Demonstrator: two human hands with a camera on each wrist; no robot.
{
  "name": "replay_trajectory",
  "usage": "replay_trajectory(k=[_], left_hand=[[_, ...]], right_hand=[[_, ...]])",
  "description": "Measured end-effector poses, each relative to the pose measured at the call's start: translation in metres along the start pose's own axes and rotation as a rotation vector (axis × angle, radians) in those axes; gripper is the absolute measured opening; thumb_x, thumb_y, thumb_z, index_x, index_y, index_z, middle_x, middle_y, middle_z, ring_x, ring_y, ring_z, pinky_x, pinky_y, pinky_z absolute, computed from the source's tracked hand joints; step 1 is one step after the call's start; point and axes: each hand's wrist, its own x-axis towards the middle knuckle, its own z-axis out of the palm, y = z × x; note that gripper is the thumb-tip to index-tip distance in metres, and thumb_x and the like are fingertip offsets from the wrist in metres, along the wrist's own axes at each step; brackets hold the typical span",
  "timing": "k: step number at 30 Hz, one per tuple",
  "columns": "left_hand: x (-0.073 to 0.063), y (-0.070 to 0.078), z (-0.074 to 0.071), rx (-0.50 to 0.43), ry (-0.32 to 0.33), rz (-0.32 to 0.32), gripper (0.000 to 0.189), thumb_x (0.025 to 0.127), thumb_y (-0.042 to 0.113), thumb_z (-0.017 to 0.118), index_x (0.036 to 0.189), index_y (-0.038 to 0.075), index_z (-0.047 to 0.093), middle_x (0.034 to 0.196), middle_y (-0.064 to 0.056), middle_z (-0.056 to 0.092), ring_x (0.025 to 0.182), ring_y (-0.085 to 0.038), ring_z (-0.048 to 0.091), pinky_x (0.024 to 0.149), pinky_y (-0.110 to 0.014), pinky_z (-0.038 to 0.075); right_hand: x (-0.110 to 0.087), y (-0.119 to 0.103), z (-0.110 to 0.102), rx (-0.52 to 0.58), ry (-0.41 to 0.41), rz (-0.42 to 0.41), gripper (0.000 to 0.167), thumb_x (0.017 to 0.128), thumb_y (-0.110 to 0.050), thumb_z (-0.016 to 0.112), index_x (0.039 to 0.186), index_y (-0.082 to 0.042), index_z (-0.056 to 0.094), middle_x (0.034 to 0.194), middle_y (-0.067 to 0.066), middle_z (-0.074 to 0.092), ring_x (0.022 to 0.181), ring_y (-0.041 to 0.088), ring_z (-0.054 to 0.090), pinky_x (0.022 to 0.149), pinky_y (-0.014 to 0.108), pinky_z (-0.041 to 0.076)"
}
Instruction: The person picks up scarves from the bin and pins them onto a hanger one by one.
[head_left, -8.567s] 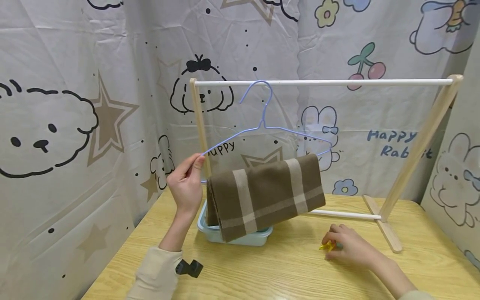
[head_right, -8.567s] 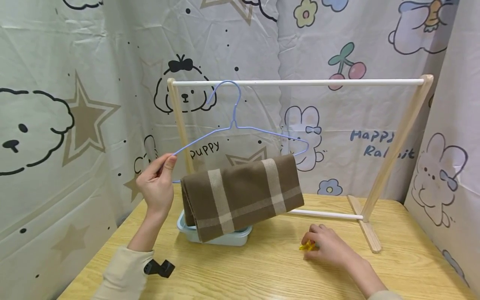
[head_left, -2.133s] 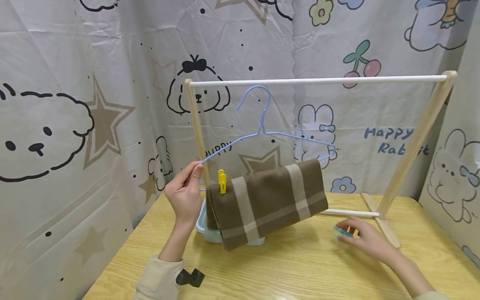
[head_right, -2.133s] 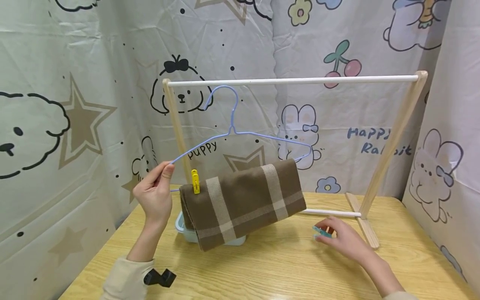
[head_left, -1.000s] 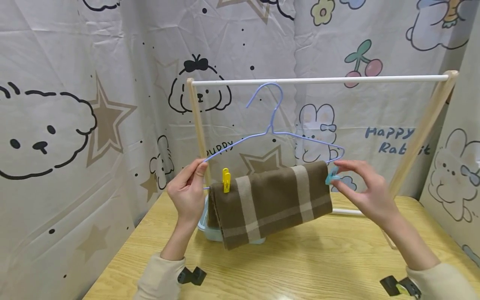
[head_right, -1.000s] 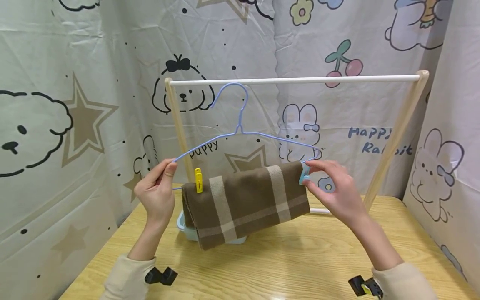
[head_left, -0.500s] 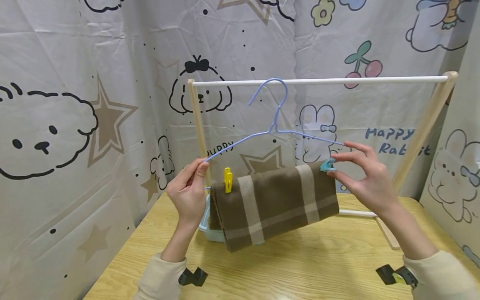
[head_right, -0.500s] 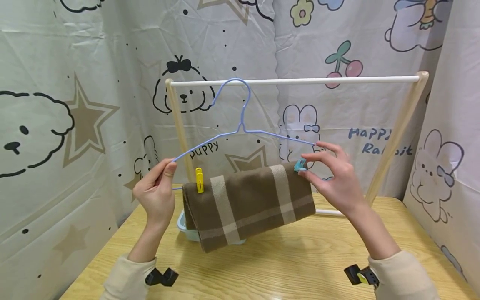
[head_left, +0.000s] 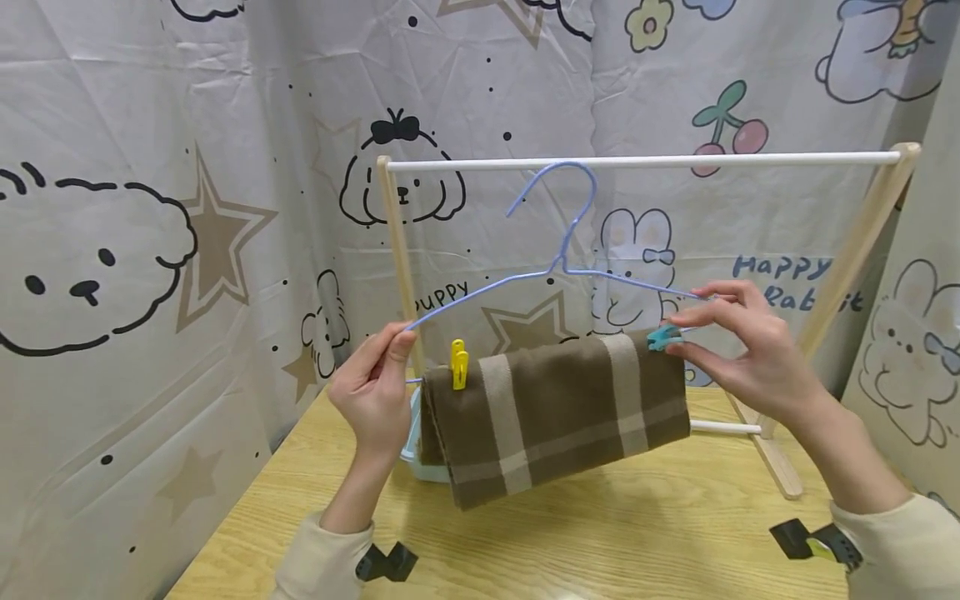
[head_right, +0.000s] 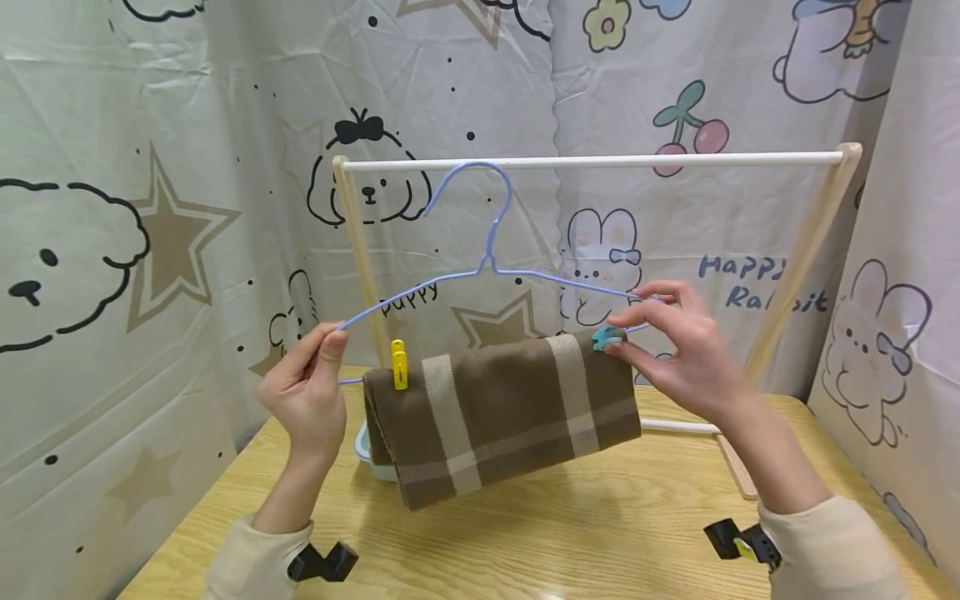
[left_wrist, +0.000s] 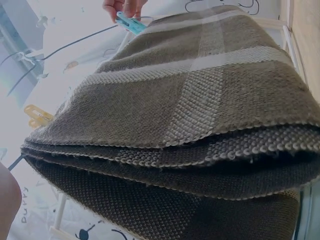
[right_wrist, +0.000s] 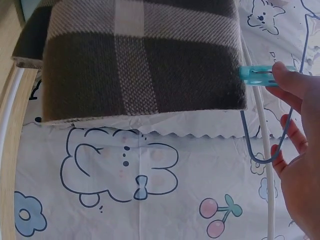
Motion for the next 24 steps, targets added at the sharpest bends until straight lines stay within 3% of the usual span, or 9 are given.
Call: replay_trajectory(k=[5,11,14,17,18,21,24], left_hand=[[0.001,0.005,0.001,-0.024,0.002,-0.012,0.017,0.084,0.003,0.077,0.086,-0.014,0.073,0.079,0.011,0.072,0.054,-0.001,0.039,0.049,-0.013,0.028],[0.002,0.007,0.001,-0.025,0.016,-0.041,0.021,0.085,0.007,0.077,0.085,-0.014,0.073,0.079,0.013,0.071,0.054,0.001,0.039,0.049,-0.013,0.029],[0.001,0.008,0.002,-0.038,-0.007,0.004,0.019,0.085,0.005,0.077,0.084,-0.013,0.073,0.077,0.009,0.071,0.053,-0.001,0.039,0.049,-0.014,0.028],[0.0,0.007,0.004,-0.041,-0.043,0.037,0.016,0.084,0.004,0.077,0.085,-0.012,0.074,0.073,0.003,0.07,0.054,-0.002,0.04,0.049,-0.015,0.029],[0.0,0.006,0.005,-0.034,-0.054,0.038,0.012,0.083,0.0,0.077,0.085,-0.011,0.074,0.072,0.002,0.07,0.054,-0.002,0.04,0.049,-0.015,0.029],[0.002,0.002,0.003,-0.003,-0.05,-0.01,0.01,0.083,-0.001,0.076,0.086,-0.01,0.075,0.073,0.006,0.069,0.055,-0.001,0.04,0.05,-0.014,0.03],[0.003,0.001,-0.001,0.025,-0.03,-0.068,0.013,0.084,0.002,0.077,0.087,-0.011,0.074,0.08,0.014,0.071,0.056,0.0,0.043,0.05,-0.013,0.031]], right_hand=[[0.002,-0.003,-0.004,0.005,-0.033,-0.075,0.052,0.092,-0.053,0.062,0.089,-0.003,0.077,0.084,0.002,0.07,0.099,0.009,0.043,0.083,0.015,0.033],[0.007,-0.01,-0.004,-0.073,-0.132,-0.235,0.046,0.101,-0.046,0.052,0.085,-0.01,0.074,0.08,-0.002,0.073,0.084,0.015,0.039,0.074,0.015,0.028],[0.008,-0.01,-0.003,-0.13,-0.168,-0.297,0.044,0.104,-0.042,0.047,0.085,-0.011,0.072,0.08,-0.006,0.072,0.079,0.013,0.038,0.068,0.015,0.03],[0.004,-0.007,-0.004,-0.163,-0.195,-0.286,0.042,0.105,-0.041,0.045,0.091,-0.01,0.071,0.082,-0.006,0.07,0.078,0.012,0.039,0.063,0.016,0.032],[0.002,-0.006,-0.005,-0.172,-0.196,-0.271,0.043,0.105,-0.042,0.045,0.094,-0.009,0.071,0.083,-0.006,0.069,0.08,0.013,0.042,0.064,0.018,0.034],[-0.001,-0.005,-0.008,-0.139,-0.152,-0.231,0.047,0.103,-0.044,0.048,0.102,-0.004,0.072,0.089,0.002,0.071,0.094,0.016,0.051,0.083,0.017,0.043],[-0.001,-0.009,-0.007,-0.052,-0.012,-0.236,0.046,0.103,-0.039,0.053,0.099,0.003,0.071,0.091,0.013,0.069,0.101,0.021,0.055,0.101,0.017,0.04]])
